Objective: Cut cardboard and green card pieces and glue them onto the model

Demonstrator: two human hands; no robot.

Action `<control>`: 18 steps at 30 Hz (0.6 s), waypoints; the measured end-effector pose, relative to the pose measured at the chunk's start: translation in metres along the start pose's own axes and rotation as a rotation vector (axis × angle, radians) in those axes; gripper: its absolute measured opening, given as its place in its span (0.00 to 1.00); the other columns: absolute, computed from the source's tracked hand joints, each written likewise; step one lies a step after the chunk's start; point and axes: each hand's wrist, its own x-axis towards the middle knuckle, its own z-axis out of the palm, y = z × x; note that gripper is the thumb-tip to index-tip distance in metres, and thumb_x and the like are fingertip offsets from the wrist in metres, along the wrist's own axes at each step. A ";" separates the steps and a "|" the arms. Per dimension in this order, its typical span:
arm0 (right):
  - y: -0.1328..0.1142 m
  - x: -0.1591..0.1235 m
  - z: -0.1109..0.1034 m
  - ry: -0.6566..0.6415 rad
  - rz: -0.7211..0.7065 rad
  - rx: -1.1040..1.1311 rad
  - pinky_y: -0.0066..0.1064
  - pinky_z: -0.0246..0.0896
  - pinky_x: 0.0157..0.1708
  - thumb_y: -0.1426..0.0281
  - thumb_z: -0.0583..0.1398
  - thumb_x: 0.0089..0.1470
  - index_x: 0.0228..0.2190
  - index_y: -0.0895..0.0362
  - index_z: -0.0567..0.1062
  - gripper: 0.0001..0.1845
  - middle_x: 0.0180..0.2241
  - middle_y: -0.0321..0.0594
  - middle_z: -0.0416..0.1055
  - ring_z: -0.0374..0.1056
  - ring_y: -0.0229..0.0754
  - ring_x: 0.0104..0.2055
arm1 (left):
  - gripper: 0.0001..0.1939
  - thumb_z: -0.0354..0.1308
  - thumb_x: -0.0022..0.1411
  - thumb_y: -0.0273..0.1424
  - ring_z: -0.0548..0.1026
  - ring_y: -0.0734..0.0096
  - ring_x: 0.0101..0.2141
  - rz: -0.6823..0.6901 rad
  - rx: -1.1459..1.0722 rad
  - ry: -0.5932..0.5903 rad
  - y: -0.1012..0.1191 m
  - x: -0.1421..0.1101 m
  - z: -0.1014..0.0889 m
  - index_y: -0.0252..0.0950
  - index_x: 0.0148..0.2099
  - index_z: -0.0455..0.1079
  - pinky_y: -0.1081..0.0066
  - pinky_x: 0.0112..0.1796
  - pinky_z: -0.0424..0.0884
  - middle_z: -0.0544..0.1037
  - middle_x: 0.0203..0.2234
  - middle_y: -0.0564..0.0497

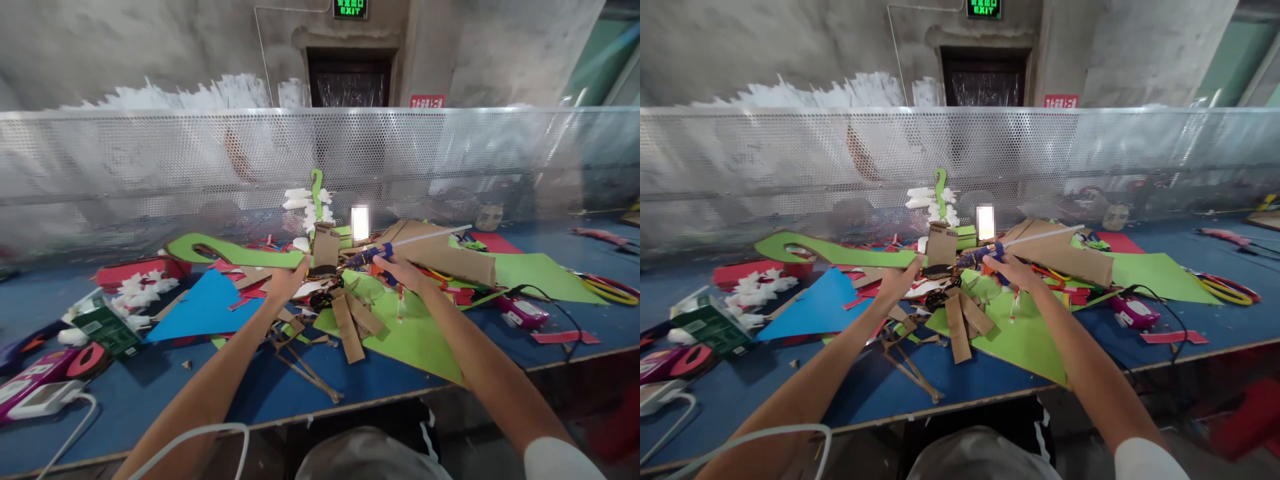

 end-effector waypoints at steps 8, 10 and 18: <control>-0.005 0.014 0.006 0.349 -0.134 0.176 0.29 0.59 0.19 0.29 0.55 0.51 0.31 0.53 0.71 0.38 0.19 0.32 0.63 0.59 0.37 0.19 | 0.22 0.56 0.64 0.52 0.76 0.62 0.29 0.059 -0.007 -0.055 0.007 -0.004 0.001 0.42 0.26 0.63 0.65 0.39 0.74 0.73 0.20 0.52; -0.002 0.015 0.004 0.366 -0.052 0.045 0.30 0.60 0.20 0.31 0.57 0.51 0.28 0.53 0.70 0.36 0.18 0.33 0.64 0.60 0.38 0.19 | 0.23 0.56 0.65 0.51 0.76 0.63 0.28 0.054 -0.014 -0.072 0.007 -0.004 0.002 0.42 0.26 0.62 0.66 0.38 0.74 0.73 0.20 0.52; -0.001 0.002 0.014 -0.049 -0.096 0.106 0.29 0.60 0.22 0.31 0.60 0.48 0.32 0.54 0.74 0.38 0.23 0.35 0.69 0.62 0.37 0.21 | 0.20 0.56 0.64 0.52 0.77 0.60 0.32 0.036 0.007 -0.003 0.002 -0.001 0.004 0.42 0.30 0.65 0.64 0.41 0.74 0.77 0.24 0.51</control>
